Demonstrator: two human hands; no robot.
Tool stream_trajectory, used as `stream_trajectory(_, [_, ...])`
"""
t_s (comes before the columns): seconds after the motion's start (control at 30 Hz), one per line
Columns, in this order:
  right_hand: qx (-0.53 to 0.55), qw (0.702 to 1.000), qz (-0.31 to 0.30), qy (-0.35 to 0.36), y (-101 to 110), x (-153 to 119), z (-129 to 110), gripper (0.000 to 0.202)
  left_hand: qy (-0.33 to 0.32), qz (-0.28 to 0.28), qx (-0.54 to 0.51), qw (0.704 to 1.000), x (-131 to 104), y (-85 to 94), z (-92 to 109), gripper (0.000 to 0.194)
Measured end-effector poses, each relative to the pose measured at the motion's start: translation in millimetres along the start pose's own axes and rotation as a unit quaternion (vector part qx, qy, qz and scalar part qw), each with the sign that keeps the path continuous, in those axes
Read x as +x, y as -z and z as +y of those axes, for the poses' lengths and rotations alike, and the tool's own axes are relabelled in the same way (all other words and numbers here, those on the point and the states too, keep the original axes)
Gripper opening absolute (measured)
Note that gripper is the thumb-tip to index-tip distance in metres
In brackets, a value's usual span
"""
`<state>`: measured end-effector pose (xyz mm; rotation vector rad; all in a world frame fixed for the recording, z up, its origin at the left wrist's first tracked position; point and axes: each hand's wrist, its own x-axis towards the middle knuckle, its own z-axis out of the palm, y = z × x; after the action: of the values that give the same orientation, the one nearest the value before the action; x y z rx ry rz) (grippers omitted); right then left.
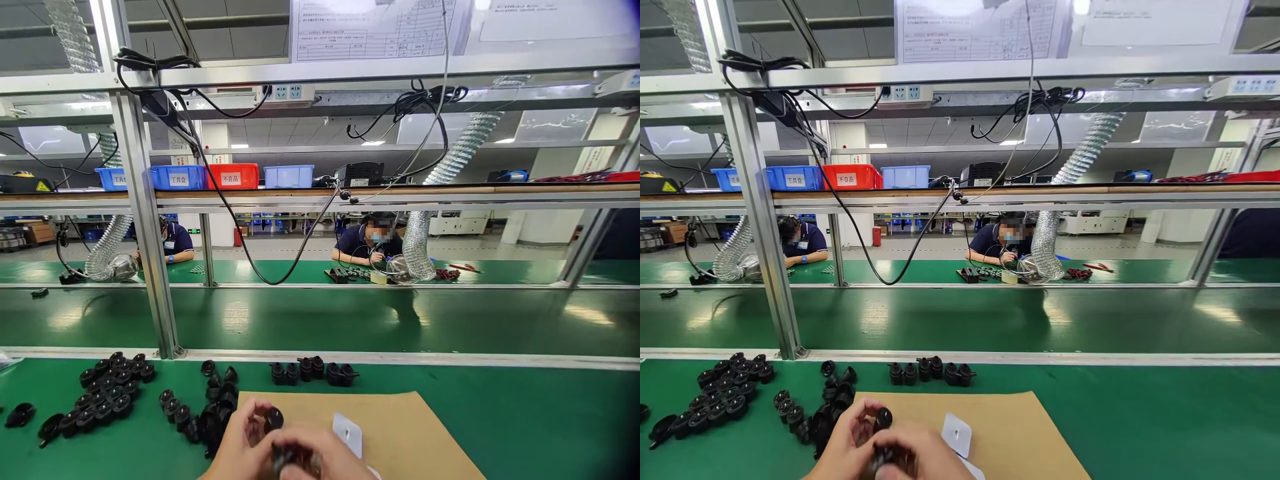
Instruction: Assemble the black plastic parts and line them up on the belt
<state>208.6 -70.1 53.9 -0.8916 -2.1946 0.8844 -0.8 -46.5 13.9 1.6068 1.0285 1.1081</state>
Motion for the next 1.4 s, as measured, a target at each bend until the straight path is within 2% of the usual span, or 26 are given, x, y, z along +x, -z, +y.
stream_trajectory(0.1, [0.119, 0.98, 0.144, -0.07, -0.7, 4.1, 8.1, 0.037, -0.037, -0.001, -0.031, 0.999, -4.3, 2.2, 4.5, 0.039])
stream_trajectory(0.17, [0.137, 0.97, 0.18, -0.089, -0.6, 4.4, 12.7, 0.038, -0.059, -0.001, -0.039, 0.998, -6.7, 2.9, 2.4, 0.041])
stream_trajectory(0.33, [0.102, 0.978, 0.164, -0.078, 0.0, 4.2, 13.7, 0.033, -0.085, 0.003, -0.033, 0.996, -9.0, 1.7, -6.8, 0.042])
stream_trajectory(0.57, [0.078, 0.985, 0.143, -0.053, 3.3, 6.2, 0.1, 0.033, -0.094, -0.004, -0.013, 0.995, -8.0, 2.5, -5.8, 0.04])
stream_trajectory(0.77, [0.04, 0.991, 0.126, 0.001, 2.7, 7.1, 15.1, 0.041, -0.136, -0.023, 0.024, 0.99, -4.0, 6.6, -12.9, 0.038])
stream_trajectory(0.93, [0.012, 0.993, 0.112, 0.04, 2.5, 5.9, 23.1, 0.042, -0.115, -0.009, 0.016, 0.993, -4.6, 5.9, -21.9, 0.044])
stream_trajectory(1.1, [-0.02, 0.996, 0.069, 0.056, 8.5, 3.2, 20.9, 0.052, -0.075, 0.005, -0.056, 0.996, -5.2, 1.7, -16.3, 0.044])
stream_trajectory(1.27, [-0.059, 0.993, 0.062, 0.08, 11.7, 2.4, 26.8, 0.048, -0.05, 0.029, -0.077, 0.995, -4.9, 1.6, -17.7, 0.046])
stream_trajectory(1.4, [-0.103, 0.991, 0.051, 0.075, 12.7, 1.9, 26.4, 0.049, -0.036, 0.015, -0.085, 0.996, -4.6, 1.8, -20.5, 0.048])
